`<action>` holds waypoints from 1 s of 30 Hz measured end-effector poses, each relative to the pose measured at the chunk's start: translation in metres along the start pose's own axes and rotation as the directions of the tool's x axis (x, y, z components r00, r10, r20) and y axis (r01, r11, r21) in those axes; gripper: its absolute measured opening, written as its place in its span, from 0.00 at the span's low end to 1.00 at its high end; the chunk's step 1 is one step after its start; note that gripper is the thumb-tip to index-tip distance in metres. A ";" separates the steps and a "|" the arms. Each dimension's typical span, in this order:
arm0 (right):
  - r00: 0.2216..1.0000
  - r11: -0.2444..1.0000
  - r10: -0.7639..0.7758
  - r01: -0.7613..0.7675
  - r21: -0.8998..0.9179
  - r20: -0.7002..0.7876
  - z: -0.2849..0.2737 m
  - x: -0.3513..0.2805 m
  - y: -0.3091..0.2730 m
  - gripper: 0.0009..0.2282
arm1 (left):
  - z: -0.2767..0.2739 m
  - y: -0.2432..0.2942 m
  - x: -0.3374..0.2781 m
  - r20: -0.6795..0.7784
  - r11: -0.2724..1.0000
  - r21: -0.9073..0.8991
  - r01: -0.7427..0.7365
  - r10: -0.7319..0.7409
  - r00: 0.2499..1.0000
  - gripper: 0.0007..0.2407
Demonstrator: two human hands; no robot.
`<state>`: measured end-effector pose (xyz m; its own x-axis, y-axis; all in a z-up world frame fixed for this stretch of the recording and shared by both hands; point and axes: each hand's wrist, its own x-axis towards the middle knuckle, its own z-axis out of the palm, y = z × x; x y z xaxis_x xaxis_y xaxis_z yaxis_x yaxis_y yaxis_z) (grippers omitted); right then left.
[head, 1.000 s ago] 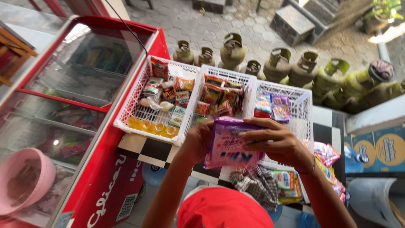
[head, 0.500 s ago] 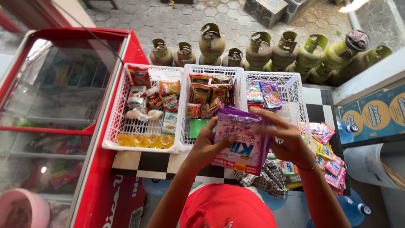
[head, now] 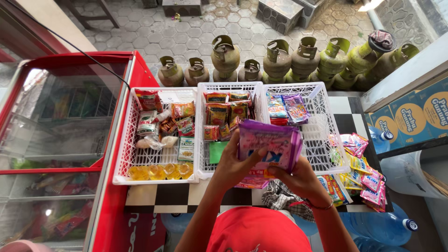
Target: The person wipes multiple snack packets with a cloth, handling them one at a time. They pick up each packet, wipe it on all sides, and place it back into a white basket on a checkered counter.
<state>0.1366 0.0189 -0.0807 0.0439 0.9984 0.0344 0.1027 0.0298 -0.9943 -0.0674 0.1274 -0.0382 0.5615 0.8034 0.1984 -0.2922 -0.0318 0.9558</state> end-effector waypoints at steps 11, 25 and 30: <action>0.944 0.906 -0.296 0.229 -0.356 -0.145 0.017 0.003 0.033 0.33 | 0.010 -0.029 -0.010 0.028 0.999 0.031 0.009 -0.010 1.000 0.19; 0.874 0.912 -0.357 0.403 0.081 -0.330 0.034 -0.012 0.016 0.29 | -0.024 -0.032 0.017 -0.005 0.931 -0.238 0.275 -0.285 0.959 0.27; 0.878 0.976 -0.165 0.210 0.052 -0.449 0.018 -0.021 0.008 0.11 | -0.033 -0.031 0.012 -0.080 0.949 0.303 0.086 -0.065 0.995 0.41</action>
<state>0.1190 -0.0007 -0.0911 0.4679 0.8505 0.2402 0.0582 0.2415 -0.9687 -0.0770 0.1573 -0.0726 0.5158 0.8485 0.1183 0.0055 -0.1413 0.9900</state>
